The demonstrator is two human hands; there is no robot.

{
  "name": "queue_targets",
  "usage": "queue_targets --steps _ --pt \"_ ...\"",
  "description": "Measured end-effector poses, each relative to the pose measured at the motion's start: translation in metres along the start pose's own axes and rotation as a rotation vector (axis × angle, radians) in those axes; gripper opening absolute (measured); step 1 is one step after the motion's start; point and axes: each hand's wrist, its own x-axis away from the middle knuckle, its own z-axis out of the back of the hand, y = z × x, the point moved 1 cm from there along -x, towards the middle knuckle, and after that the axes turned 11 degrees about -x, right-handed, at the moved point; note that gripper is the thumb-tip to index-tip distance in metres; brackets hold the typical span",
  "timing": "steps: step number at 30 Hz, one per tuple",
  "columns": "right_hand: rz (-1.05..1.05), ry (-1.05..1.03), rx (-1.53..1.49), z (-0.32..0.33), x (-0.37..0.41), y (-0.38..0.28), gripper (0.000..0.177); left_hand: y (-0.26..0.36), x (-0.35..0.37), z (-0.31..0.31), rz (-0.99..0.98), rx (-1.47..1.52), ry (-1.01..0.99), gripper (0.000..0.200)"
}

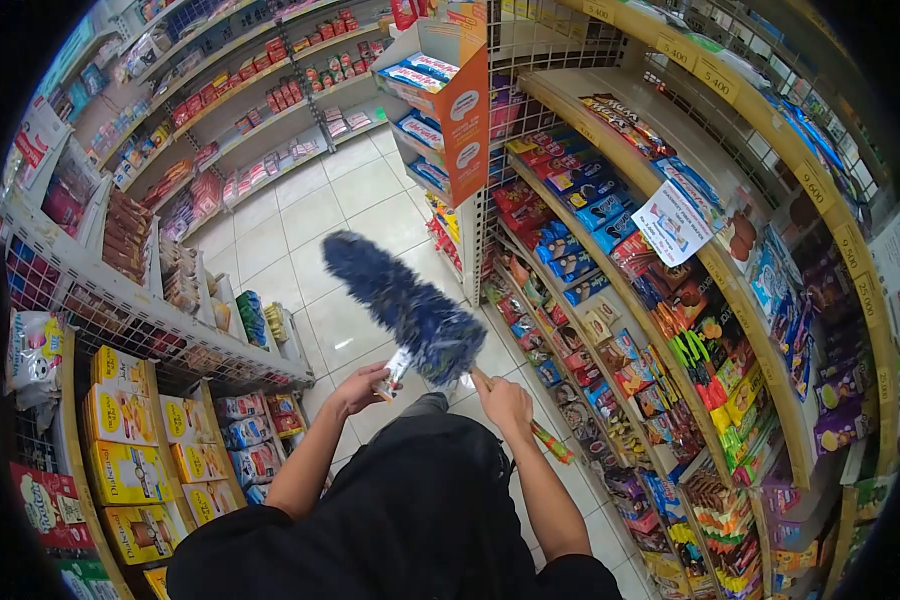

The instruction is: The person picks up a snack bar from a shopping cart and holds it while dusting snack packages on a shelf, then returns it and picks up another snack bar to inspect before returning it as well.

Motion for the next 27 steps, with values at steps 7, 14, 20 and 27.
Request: queue_targets --steps 7,14,20,27 --pt "0.056 -0.06 -0.14 0.001 0.015 0.0 0.055 -0.04 -0.054 0.012 -0.185 0.935 -0.507 0.036" --pt "0.157 -0.055 -0.062 0.003 0.015 -0.039 0.053 0.018 -0.036 -0.033 -0.265 0.503 -0.074 0.042" --pt "0.079 0.059 -0.047 0.01 0.0 -0.036 0.056 0.01 -0.004 -0.027 -0.197 0.193 -0.069 0.032" --pt "0.13 -0.021 -0.187 0.007 0.009 -0.026 0.055 -0.007 -0.031 -0.007 -0.156 0.868 0.045 0.026"
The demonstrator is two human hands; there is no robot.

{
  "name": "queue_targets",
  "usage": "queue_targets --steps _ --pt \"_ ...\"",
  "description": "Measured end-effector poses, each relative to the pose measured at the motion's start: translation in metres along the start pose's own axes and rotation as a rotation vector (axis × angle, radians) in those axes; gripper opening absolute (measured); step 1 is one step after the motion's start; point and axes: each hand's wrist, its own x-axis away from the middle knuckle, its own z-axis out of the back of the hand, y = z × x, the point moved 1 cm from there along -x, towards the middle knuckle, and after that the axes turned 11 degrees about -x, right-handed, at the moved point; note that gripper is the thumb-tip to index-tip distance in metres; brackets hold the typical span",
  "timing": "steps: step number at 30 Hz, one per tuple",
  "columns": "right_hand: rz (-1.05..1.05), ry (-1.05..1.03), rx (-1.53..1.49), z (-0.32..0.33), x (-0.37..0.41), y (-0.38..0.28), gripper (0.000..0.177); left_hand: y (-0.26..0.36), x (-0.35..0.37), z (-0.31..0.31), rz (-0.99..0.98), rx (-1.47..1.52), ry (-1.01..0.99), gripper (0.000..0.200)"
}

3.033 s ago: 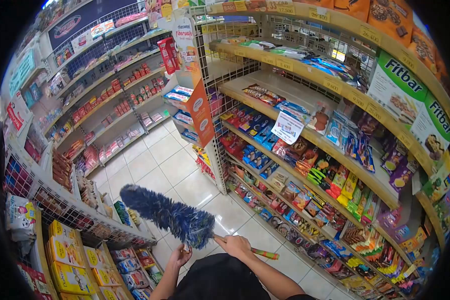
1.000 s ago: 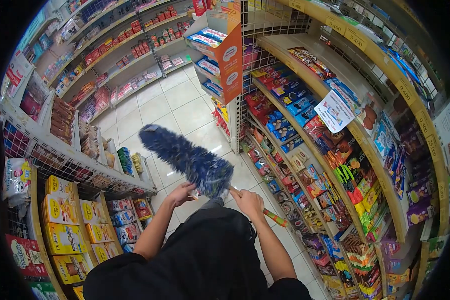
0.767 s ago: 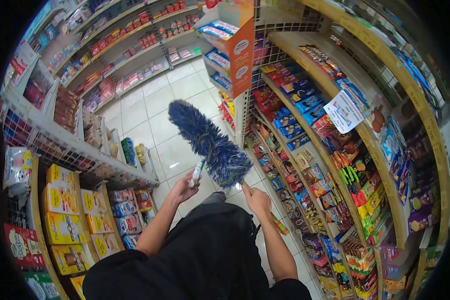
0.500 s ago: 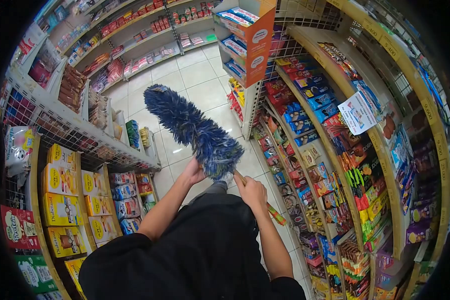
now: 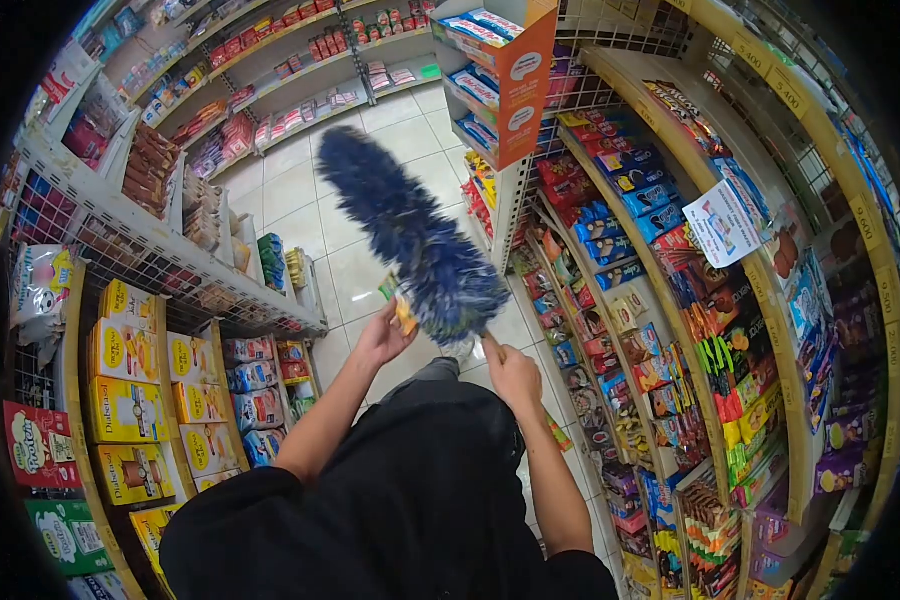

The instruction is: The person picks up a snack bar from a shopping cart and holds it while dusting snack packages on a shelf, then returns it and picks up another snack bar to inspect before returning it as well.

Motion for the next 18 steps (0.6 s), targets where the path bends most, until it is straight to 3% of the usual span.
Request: queue_targets --steps 2,4,7,10,11,14,15,18 --pt "0.035 -0.051 0.055 0.001 0.008 -0.008 0.051 0.009 -0.027 0.004 -0.125 0.102 0.121 0.029" --pt "0.073 -0.087 0.132 0.0 0.011 -0.011 0.05 0.03 -0.039 0.0 -0.15 0.324 -0.282 0.032" --pt "0.088 -0.041 0.228 0.005 0.014 -0.016 0.049 0.035 -0.045 -0.014 -0.318 0.189 -0.125 0.034" --pt "0.054 -0.018 0.214 0.009 0.015 -0.011 0.049 0.019 -0.036 -0.033 -0.228 0.187 -0.108 0.028" --pt "0.059 0.02 0.207 0.011 0.015 -0.009 0.049 0.014 -0.04 -0.027 -0.133 0.275 -0.291 0.024" --pt "0.03 0.116 0.178 0.014 0.019 0.002 0.05 0.0 -0.025 -0.014 -0.057 0.13 -0.15 0.022" --pt "0.0 0.141 0.163 0.015 0.021 0.005 0.051 0.004 0.002 -0.047 -0.068 0.1 -0.019 0.025" --pt "-0.063 0.146 0.107 0.017 0.025 0.023 0.05 0.004 0.006 -0.035 0.095 0.187 -0.434 0.026"
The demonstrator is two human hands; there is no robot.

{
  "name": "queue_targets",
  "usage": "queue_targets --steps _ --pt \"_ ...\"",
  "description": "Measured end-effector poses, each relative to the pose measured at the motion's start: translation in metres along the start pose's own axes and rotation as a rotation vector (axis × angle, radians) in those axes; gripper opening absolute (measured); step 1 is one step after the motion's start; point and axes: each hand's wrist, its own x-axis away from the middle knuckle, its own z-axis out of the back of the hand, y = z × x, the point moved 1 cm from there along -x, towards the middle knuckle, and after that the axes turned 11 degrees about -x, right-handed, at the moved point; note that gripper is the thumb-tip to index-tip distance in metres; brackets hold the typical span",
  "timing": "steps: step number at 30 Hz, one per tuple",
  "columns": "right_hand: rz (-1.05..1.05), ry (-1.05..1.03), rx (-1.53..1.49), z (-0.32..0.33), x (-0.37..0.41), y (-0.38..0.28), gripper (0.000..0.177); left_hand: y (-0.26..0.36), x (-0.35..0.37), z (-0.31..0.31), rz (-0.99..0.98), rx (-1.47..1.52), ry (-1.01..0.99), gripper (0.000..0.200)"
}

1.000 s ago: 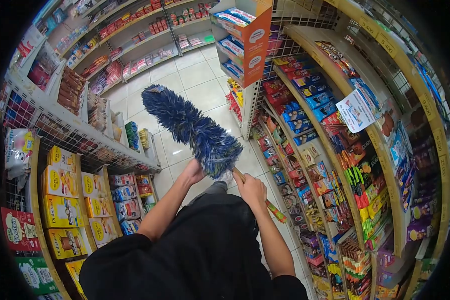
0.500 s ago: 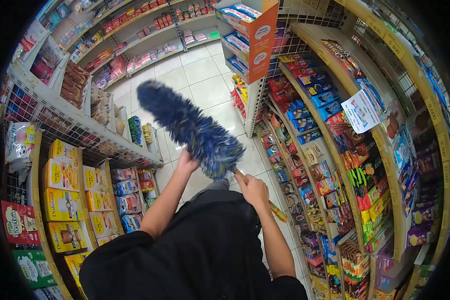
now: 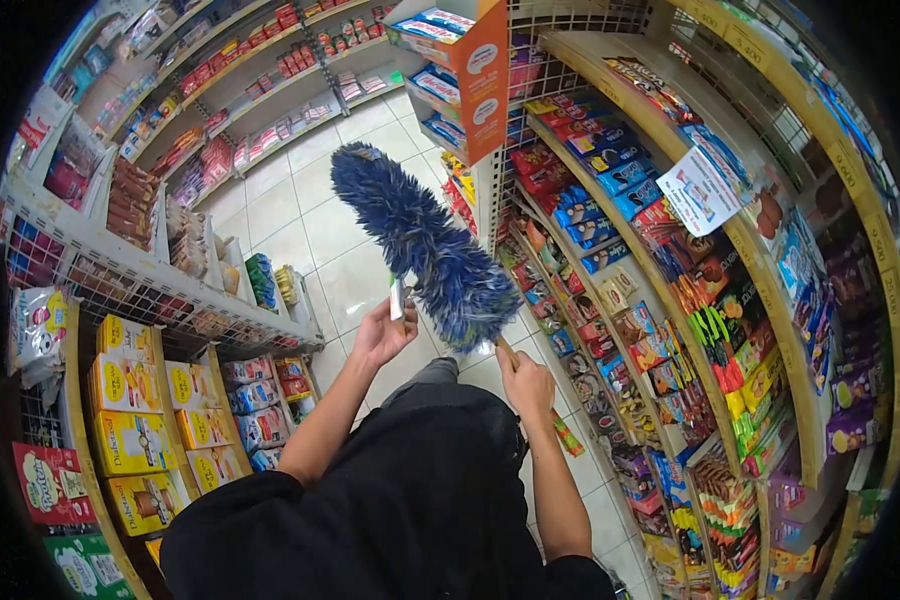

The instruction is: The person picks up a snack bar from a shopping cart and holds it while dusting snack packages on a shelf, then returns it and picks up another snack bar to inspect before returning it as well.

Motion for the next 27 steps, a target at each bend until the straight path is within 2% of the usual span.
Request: queue_targets --steps 1,5,8,9,11,12,13,14,15,16,18,20,22,24,27 --pt "-0.008 -0.022 -0.019 -0.001 0.004 0.006 0.049 -0.002 -0.002 0.001 0.107 0.068 -0.035 0.029" --pt "0.009 -0.003 0.038 -0.007 0.024 0.02 0.049 -0.019 -0.017 -0.006 0.237 -0.38 0.288 0.035" --pt "-0.119 0.08 0.04 -0.008 0.036 0.04 0.047 -0.018 -0.01 0.004 0.569 -0.351 0.126 0.041" --pt "-0.156 0.108 0.035 -0.01 0.04 0.053 0.048 -0.02 -0.005 0.009 0.638 -0.275 -0.068 0.047" --pt "-0.292 0.212 0.021 -0.014 0.062 0.09 0.048 -0.029 0.005 -0.017 0.61 -0.492 0.136 0.051" --pt "-0.367 0.228 0.031 -0.014 0.082 0.11 0.048 -0.028 -0.003 0.009 0.709 -0.373 0.032 0.051" --pt "-0.448 0.257 0.038 -0.015 0.106 0.131 0.049 -0.03 -0.014 0.026 0.768 -0.345 0.014 0.046" --pt "-0.52 0.292 0.038 -0.015 0.134 0.15 0.05 -0.031 -0.026 0.039 0.856 -0.319 -0.148 0.042" --pt "-0.617 0.313 0.067 -0.013 0.17 0.162 0.051 -0.051 -0.022 -0.012 0.654 -0.663 0.089 0.045" --pt "-0.712 0.383 0.086 -0.008 0.21 0.174 0.051 -0.059 -0.033 -0.004 0.758 -0.617 -0.019 0.044" --pt "-0.889 0.466 0.121 -0.011 0.293 0.182 0.052 -0.077 -0.05 0.001 0.871 -0.631 -0.082 0.041" --pt "-1.101 0.603 0.094 0.007 0.368 0.162 0.046 -0.1 -0.058 -0.01 0.907 -0.9 -0.107 0.038" --pt "-1.047 1.047 0.221 -0.006 0.438 0.16 0.038 -0.118 -0.068 -0.022 1.038 -0.952 -0.169 0.039" --pt "-1.277 1.113 0.283 0.01 0.482 0.145 0.033 -0.138 -0.082 -0.032 1.097 -1.061 -0.196 0.039" --pt "-1.376 1.266 0.536 0.022 0.544 0.157 0.034 -0.173 -0.095 -0.048 1.128 -1.295 -0.226 0.036"
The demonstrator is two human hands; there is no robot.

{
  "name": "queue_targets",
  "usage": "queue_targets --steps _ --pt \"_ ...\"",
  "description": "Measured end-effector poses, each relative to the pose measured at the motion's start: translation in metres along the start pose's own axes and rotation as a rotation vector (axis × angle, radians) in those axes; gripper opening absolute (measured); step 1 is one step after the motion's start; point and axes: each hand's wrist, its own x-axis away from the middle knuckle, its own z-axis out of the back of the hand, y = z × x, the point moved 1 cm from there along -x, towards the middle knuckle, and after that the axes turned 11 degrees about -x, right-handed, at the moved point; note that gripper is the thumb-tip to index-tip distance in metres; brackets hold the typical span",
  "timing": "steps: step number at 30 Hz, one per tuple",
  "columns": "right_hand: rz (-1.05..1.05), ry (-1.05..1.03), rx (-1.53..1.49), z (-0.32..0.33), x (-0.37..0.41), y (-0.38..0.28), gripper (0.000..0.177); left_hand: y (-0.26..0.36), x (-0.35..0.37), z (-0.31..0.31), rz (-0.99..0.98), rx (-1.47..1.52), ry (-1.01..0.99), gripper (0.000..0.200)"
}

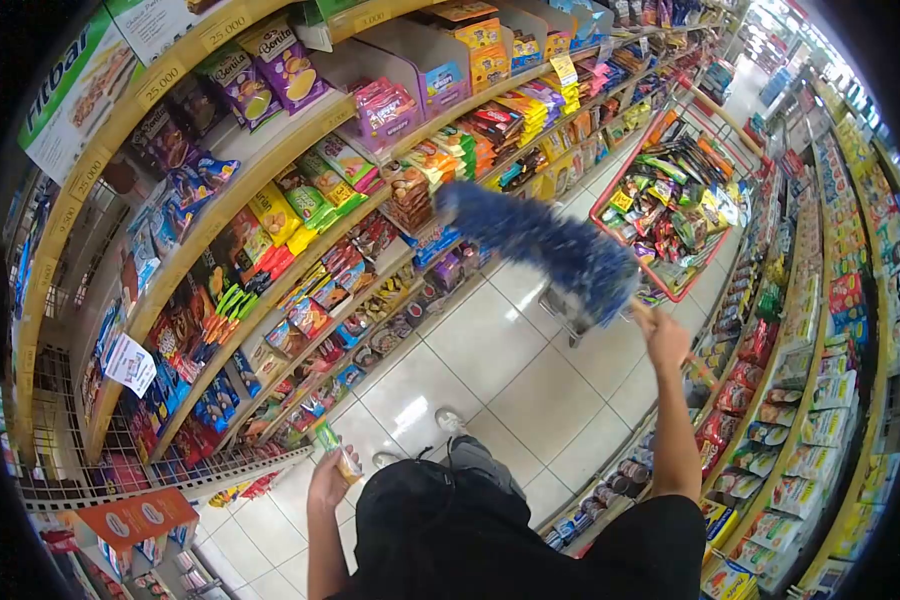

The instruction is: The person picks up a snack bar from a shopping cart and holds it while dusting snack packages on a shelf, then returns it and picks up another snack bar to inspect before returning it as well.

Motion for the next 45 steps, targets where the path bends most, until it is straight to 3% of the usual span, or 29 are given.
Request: queue_targets --steps 1,3,5,7,9,12,15,19,27,29,31,32,33,34,35,36,37,38,40,43,45 --pt "-0.007 0.067 0.044 0.005 -0.016 0.01 0.034 0.011 -0.003 -0.01 0.01 -0.068 -0.002 0.036" --pt "-0.128 -0.006 0.124 0.011 -0.053 0.029 0.03 0.025 -0.004 -0.025 0.014 -0.12 0.005 0.034" --pt "-0.057 0.056 0.33 -0.003 -0.086 0.061 0.022 0.034 -0.006 -0.036 0.029 -0.151 0.008 0.032" --pt "-0.325 0.013 0.478 -0.027 -0.111 0.083 0.035 0.033 -0.008 -0.042 0.054 -0.155 0.048 0.028" --pt "-0.444 -0.133 0.614 -0.059 -0.121 0.097 0.038 0.02 -0.003 -0.034 0.117 -0.175 0.098 0.027" --pt "-0.574 -0.332 0.419 -0.084 -0.121 0.087 0.039 -0.006 0.004 -0.018 0.211 -0.161 0.163 0.029" --pt "-0.654 -0.329 0.278 -0.09 -0.114 0.086 0.044 -0.02 0.014 -0.006 0.247 -0.119 0.228 0.033" --pt "-0.542 -0.289 0.426 -0.097 -0.108 0.099 0.046 -0.016 0.015 -0.007 0.259 -0.039 0.216 0.037" --pt "-0.499 -0.282 0.403 -0.083 -0.091 0.104 0.049 0.015 -0.003 -0.03 0.162 -0.098 0.161 0.036" --pt "-0.482 -0.167 0.459 -0.078 -0.088 0.092 0.05 0.016 -0.002 -0.03 0.171 -0.105 0.149 0.038" --pt "-0.37 -0.021 0.388 -0.095 -0.072 0.056 0.051 0.019 0.002 -0.03 0.118 -0.076 0.17 0.037" --pt "-0.063 0.197 0.085 -0.111 -0.046 0.029 0.052 0.019 0.004 -0.028 0.091 -0.047 0.159 0.035" --pt "-0.01 0.233 -0.125 -0.14 -0.021 -0.002 0.051 0.017 0.002 -0.024 0.052 -0.008 0.163 0.034" --pt "-0.158 0.102 -0.228 -0.177 0.014 -0.037 0.044 0.014 0.003 -0.019 0.007 -0.012 0.167 0.031" --pt "-0.198 -0.164 -0.8 -0.215 0.046 -0.077 0.039 0.015 0.003 -0.016 -0.032 -0.021 0.17 0.028" --pt "-0.092 -0.718 -0.776 -0.177 0.054 -0.167 0.034 0.03 0.013 -0.024 -0.087 0.06 0.236 0.028" --pt "-0.338 -0.71 -1.458 -0.219 0.096 -0.217 0.027 0.049 0.025 -0.032 -0.134 0.131 0.282 0.029" --pt "0.078 -0.913 -1.124 -0.174 0.099 -0.304 0.026 0.064 0.031 -0.032 -0.261 0.17 0.327 0.029" --pt "0.191 -1.188 -1.393 -0.078 0.113 -0.441 0.031 0.092 0.044 -0.026 -0.474 0.215 0.38 0.029" --pt "0.837 -1.007 -1.482 0.024 0.109 -0.563 0.033 0.143 0.091 -0.016 -0.817 0.213 0.321 0.029" --pt "1.193 -0.797 -1.384 0.077 0.103 -0.615 0.037 0.172 0.133 -0.005 -0.873 0.244 0.284 0.032"
